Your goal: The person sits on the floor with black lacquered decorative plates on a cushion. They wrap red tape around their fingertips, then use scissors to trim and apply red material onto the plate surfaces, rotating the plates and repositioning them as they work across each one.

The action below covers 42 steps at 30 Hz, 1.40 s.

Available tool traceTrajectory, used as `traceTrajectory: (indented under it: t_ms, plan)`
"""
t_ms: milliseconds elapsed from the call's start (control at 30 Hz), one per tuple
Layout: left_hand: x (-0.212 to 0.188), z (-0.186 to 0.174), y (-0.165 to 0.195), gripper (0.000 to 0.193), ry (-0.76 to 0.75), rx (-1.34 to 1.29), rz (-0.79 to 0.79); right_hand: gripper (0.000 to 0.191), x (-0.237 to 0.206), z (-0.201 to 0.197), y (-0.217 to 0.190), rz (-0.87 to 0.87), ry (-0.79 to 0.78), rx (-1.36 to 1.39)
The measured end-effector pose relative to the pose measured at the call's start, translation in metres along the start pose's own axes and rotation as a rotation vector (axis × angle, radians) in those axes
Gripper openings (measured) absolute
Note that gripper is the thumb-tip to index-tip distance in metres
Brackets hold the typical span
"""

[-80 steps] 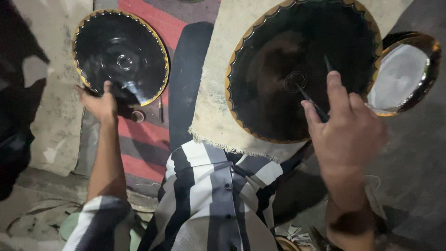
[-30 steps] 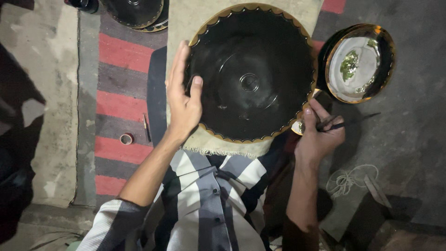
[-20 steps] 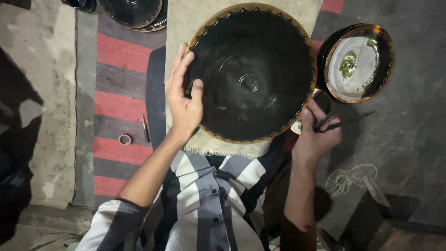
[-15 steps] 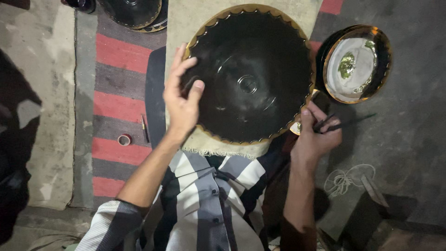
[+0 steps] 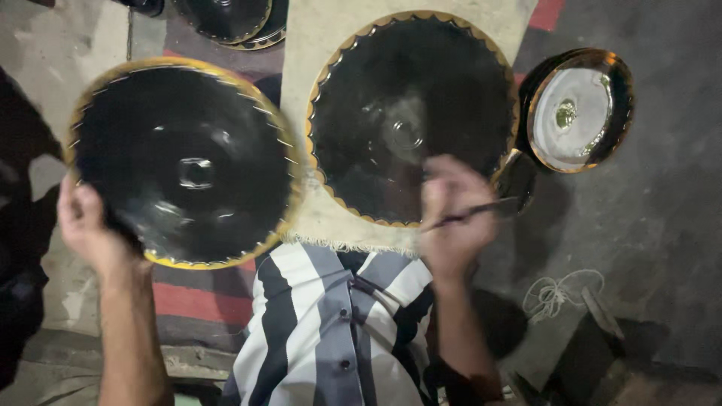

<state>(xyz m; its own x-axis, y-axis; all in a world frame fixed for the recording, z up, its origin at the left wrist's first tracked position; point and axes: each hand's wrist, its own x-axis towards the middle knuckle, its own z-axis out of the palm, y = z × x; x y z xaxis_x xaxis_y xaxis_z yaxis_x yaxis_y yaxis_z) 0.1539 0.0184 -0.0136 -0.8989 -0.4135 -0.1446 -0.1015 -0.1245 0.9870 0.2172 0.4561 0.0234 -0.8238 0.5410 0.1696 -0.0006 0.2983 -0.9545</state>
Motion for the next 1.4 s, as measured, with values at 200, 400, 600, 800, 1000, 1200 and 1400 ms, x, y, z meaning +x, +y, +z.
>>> traceTrajectory:
  t_ms: [200, 400, 600, 800, 1000, 1200, 1400]
  plan:
    - [0.014, -0.057, -0.044, 0.039, 0.119, -0.212, 0.109, 0.014, 0.027, -0.065, 0.076, 0.181, 0.100, -0.066]
    - [0.045, -0.040, -0.091, 0.035, 0.442, -0.135, 0.044, 0.034, 0.013, -0.059, 0.117, 0.407, 0.141, 0.603]
    - [0.054, -0.007, -0.108, 0.033, 0.539, -0.070, 0.002, 0.031, 0.028, -0.067, 0.125, 0.347, 0.320, 0.191]
    - [0.063, -0.010, -0.112, 0.037, 0.453, 0.322, -0.127, 0.039, 0.055, -0.200, 0.098, -0.112, 0.419, -0.168]
    - [0.080, 0.034, -0.097, 0.055, 0.229, 0.979, 0.450, 0.035, 0.137, -0.270, 0.116, -0.193, 0.238, -0.470]
    - [0.147, 0.187, -0.075, 0.037, -0.236, 0.579, 0.252, 0.030, 0.277, -0.169, 0.176, -0.024, 0.516, 0.344]
    - [0.168, 0.310, -0.106, 0.034, -0.741, 0.725, 0.238, 0.059, 0.348, -0.060, 0.226, 0.599, 0.809, 0.603]
